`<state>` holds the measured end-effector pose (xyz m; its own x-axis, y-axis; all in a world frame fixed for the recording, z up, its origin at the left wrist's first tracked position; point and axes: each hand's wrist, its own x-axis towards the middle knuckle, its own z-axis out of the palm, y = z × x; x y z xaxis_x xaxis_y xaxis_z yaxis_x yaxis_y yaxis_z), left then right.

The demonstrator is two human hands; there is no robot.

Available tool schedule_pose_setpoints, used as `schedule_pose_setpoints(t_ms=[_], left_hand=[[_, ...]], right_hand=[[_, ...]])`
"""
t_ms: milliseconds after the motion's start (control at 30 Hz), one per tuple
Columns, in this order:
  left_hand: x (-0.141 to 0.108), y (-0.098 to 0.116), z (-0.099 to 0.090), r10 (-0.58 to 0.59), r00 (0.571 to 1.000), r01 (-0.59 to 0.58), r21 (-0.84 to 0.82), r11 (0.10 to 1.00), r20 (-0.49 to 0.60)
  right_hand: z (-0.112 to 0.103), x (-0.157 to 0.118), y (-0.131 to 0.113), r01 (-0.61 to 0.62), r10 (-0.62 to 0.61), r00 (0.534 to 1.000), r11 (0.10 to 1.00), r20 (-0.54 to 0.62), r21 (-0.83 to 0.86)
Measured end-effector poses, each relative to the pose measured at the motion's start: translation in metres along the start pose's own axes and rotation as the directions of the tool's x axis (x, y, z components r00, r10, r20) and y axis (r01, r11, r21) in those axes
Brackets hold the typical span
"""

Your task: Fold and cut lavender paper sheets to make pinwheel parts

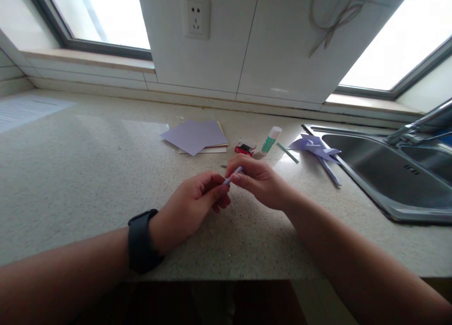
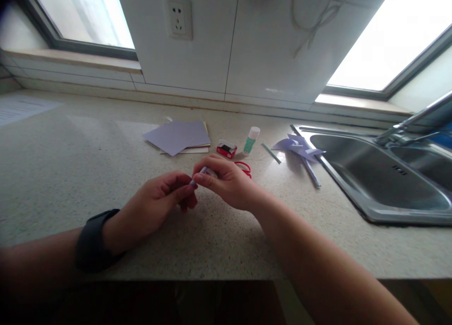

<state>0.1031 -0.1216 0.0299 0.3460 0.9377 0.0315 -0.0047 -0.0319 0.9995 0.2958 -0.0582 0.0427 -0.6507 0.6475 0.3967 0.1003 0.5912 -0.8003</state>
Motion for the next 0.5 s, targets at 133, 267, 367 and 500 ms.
schedule_pose_setpoints(t_ms=[133, 267, 367, 500], left_hand=[[-0.0005, -0.0005, -0.0006, 0.018, 0.996, -0.009, -0.093, 0.996, 0.090], [-0.0008, -0.0052, 0.0026, -0.006, 0.976, 0.083, -0.343, 0.936, 0.218], [-0.0029, -0.0051, 0.0051, -0.057, 0.938, 0.235, -0.507, 0.829, 0.341], [-0.0070, -0.0006, 0.0040, -0.111, 0.861, 0.415, -0.562, 0.715, 0.496]], right_hand=[[-0.0007, -0.0019, 0.0002, -0.063, 0.053, 0.996, 0.985, 0.067, 0.162], [-0.0042, -0.0043, 0.0008, -0.039, -0.025, 0.983, 0.941, 0.183, 0.337], [-0.0053, -0.0053, 0.0005, -0.006, -0.081, 0.974, 0.926, 0.213, 0.377], [-0.0034, -0.0055, -0.0017, 0.008, -0.103, 0.970, 0.919, 0.222, 0.394]])
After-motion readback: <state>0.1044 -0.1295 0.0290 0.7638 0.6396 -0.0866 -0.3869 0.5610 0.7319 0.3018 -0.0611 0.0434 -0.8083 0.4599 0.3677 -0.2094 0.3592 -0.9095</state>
